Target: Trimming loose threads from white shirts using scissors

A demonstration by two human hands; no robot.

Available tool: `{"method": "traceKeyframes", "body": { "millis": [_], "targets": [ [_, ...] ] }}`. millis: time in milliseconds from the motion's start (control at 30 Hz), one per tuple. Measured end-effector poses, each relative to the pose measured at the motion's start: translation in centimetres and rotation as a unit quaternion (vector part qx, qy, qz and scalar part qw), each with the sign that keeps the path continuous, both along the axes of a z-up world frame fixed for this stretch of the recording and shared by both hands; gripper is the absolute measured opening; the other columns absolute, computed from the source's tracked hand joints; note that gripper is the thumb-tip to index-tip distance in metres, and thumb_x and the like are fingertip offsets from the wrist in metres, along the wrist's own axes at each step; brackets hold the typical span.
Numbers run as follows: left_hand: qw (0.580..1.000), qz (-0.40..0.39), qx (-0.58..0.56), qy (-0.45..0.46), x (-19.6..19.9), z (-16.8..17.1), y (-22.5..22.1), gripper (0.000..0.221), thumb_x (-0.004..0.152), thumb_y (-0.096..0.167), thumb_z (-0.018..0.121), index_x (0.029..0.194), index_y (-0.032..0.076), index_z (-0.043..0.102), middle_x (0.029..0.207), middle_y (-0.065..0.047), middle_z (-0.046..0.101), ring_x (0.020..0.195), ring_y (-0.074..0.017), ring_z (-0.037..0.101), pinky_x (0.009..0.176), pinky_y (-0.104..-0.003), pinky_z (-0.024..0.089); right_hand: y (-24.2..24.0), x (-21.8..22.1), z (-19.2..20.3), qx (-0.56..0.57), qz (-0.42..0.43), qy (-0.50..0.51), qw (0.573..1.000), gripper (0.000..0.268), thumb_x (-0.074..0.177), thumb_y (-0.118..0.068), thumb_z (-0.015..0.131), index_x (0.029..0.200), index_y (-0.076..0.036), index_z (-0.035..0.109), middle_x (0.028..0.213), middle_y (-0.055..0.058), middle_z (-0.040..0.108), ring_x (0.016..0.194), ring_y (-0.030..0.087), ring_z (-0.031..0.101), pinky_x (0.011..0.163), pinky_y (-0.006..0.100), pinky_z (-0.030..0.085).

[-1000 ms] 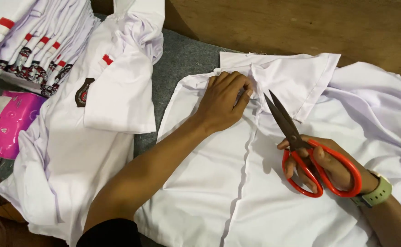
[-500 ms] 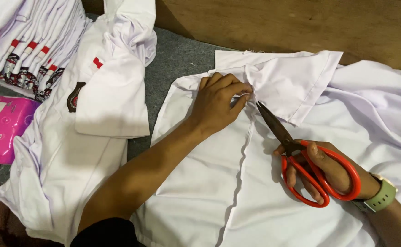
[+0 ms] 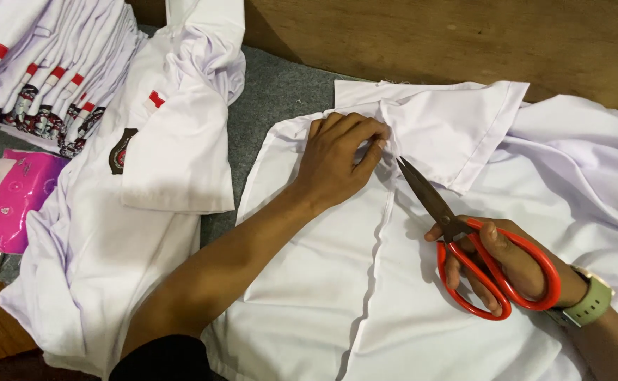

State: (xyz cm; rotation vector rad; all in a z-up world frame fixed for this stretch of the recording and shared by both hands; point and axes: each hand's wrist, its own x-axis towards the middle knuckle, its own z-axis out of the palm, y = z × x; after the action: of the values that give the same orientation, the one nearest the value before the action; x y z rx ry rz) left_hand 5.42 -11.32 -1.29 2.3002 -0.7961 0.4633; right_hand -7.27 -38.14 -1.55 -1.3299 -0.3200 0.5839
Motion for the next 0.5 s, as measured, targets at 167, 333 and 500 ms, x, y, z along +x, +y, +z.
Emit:
{"method": "traceKeyframes", "body": {
  "millis": [167, 333, 500],
  "targets": [
    [1.0, -0.011, -0.013, 0.009, 0.0, 0.1, 0.1, 0.013, 0.097, 0.027, 0.053, 0.101, 0.021, 0.064, 0.1, 0.007, 0.068, 0.095, -0.0218, 0.059, 0.089, -0.039, 0.036, 0.1, -0.1, 0.1, 0.007, -0.005, 0.019, 1.0, 0.077, 0.105, -0.058, 0.039, 0.125, 0.014, 0.059, 0.076, 0.02, 0.08, 0.026, 0.016, 0.057, 0.027, 0.023, 0.045],
    [0.999, -0.018, -0.031, 0.021, -0.3, 0.7, 0.2, 0.009, 0.095, 0.023, 0.052, 0.095, 0.018, 0.06, 0.096, 0.006, 0.066, 0.091, -0.0201, 0.056, 0.084, -0.037, 0.034, -0.2, -0.1, -0.2, 0.005, -0.005, 0.028, 1.0, 0.08, 0.104, -0.06, 0.04, 0.125, 0.015, 0.059, 0.076, 0.019, 0.081, 0.027, 0.016, 0.058, 0.03, 0.024, 0.048],
    [0.989, -0.095, -0.116, 0.0, 1.6, 1.9, 0.9, 0.008, 0.086, 0.004, 0.056, 0.089, 0.012, 0.056, 0.082, -0.003, 0.061, 0.073, -0.0227, 0.053, 0.078, -0.037, 0.039, -0.3, -0.4, -0.8, 0.065, 0.005, 0.036, 0.997, 0.084, 0.103, -0.063, 0.049, 0.128, 0.018, 0.055, 0.076, 0.022, 0.078, 0.03, 0.015, 0.057, 0.038, 0.023, 0.052]
  ]
}}
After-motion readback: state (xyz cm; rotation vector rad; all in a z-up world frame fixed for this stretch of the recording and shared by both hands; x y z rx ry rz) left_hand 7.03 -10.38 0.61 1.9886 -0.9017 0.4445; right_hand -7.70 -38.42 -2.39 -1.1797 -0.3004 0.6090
